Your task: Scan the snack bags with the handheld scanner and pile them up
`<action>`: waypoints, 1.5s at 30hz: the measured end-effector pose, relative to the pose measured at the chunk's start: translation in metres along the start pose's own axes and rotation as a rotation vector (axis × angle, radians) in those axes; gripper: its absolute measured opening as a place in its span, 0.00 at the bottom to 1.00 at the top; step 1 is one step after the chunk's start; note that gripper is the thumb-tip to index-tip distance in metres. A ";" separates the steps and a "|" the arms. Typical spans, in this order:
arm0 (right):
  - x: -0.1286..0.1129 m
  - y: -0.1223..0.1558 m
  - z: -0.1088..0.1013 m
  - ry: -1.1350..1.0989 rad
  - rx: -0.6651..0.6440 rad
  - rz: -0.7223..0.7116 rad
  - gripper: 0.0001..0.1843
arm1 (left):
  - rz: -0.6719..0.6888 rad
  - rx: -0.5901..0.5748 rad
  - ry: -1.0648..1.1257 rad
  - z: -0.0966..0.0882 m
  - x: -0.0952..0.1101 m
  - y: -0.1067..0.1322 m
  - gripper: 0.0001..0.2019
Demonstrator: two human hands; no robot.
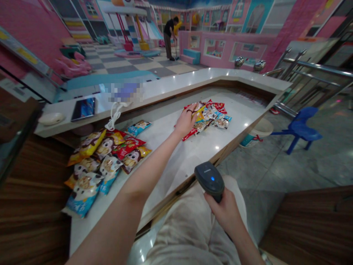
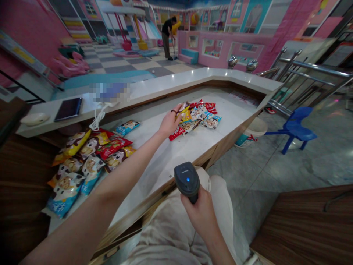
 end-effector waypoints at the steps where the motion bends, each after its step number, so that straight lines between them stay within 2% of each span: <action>1: 0.000 0.000 -0.002 0.006 0.007 -0.004 0.08 | 0.023 0.000 -0.097 0.011 0.001 -0.012 0.27; 4: -0.001 -0.002 -0.006 0.022 0.017 -0.010 0.08 | -0.018 -0.110 -0.341 0.045 -0.011 -0.037 0.31; 6: -0.002 -0.002 -0.007 0.032 0.016 -0.011 0.08 | -0.043 -0.174 -0.439 0.057 -0.017 -0.042 0.36; 8: -0.002 -0.003 -0.007 0.040 0.010 -0.015 0.08 | -0.009 -0.150 -0.454 0.052 -0.013 -0.039 0.38; 10: -0.001 -0.002 -0.004 0.035 -0.002 -0.013 0.09 | 0.055 -0.096 -0.417 0.038 -0.005 -0.031 0.35; 12: 0.000 -0.001 0.001 0.027 -0.022 -0.004 0.09 | 0.083 -0.067 -0.392 0.021 -0.004 -0.017 0.32; 14: 0.001 0.001 0.007 0.018 -0.042 0.005 0.09 | 0.029 -0.041 -0.418 0.000 -0.019 -0.002 0.31; 16: 0.001 0.004 0.013 0.004 -0.064 0.012 0.09 | -0.089 0.009 -0.473 -0.029 -0.048 0.012 0.31; 19: 0.001 0.007 0.017 -0.010 -0.083 0.018 0.09 | -0.278 0.130 -0.528 -0.085 -0.096 0.031 0.33; 23: 0.002 0.008 0.019 -0.009 -0.092 0.024 0.09 | -0.565 0.282 -0.684 -0.158 -0.151 0.041 0.30; 25: 0.000 0.007 0.019 -0.008 -0.094 0.023 0.09 | -0.686 0.301 -0.722 -0.180 -0.169 0.042 0.28; 26: -0.001 0.006 0.019 -0.007 -0.095 0.021 0.10 | -0.719 0.293 -0.706 -0.185 -0.174 0.042 0.26; 28: -0.004 0.005 0.019 -0.003 -0.091 0.013 0.10 | -0.742 0.262 -0.653 -0.186 -0.178 0.041 0.21; 30: -0.006 0.005 0.018 0.003 -0.085 0.007 0.10 | -0.716 0.236 -0.612 -0.178 -0.174 0.043 0.16; 34: -0.007 0.007 0.019 -0.012 -0.086 0.011 0.10 | -0.612 0.183 -0.548 -0.142 -0.151 0.059 0.09; 39: -0.008 0.009 0.016 0.002 -0.067 0.010 0.09 | -0.475 0.078 -0.429 -0.092 -0.111 0.103 0.12; 41: -0.008 0.009 0.014 0.006 -0.059 0.007 0.09 | -0.439 0.059 -0.254 -0.084 -0.096 0.121 0.16; 45: -0.011 0.009 0.009 0.007 -0.042 -0.018 0.09 | -0.421 0.010 0.153 -0.080 -0.079 0.147 0.21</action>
Point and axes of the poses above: each hand's wrist, its own y-axis away from the middle knuckle, its own z-axis out of the palm, x = y × z, the point moved 9 cm from there along -y, towards the middle knuckle, and after that the axes turned 14 degrees about -z, right-handed, at the moved point
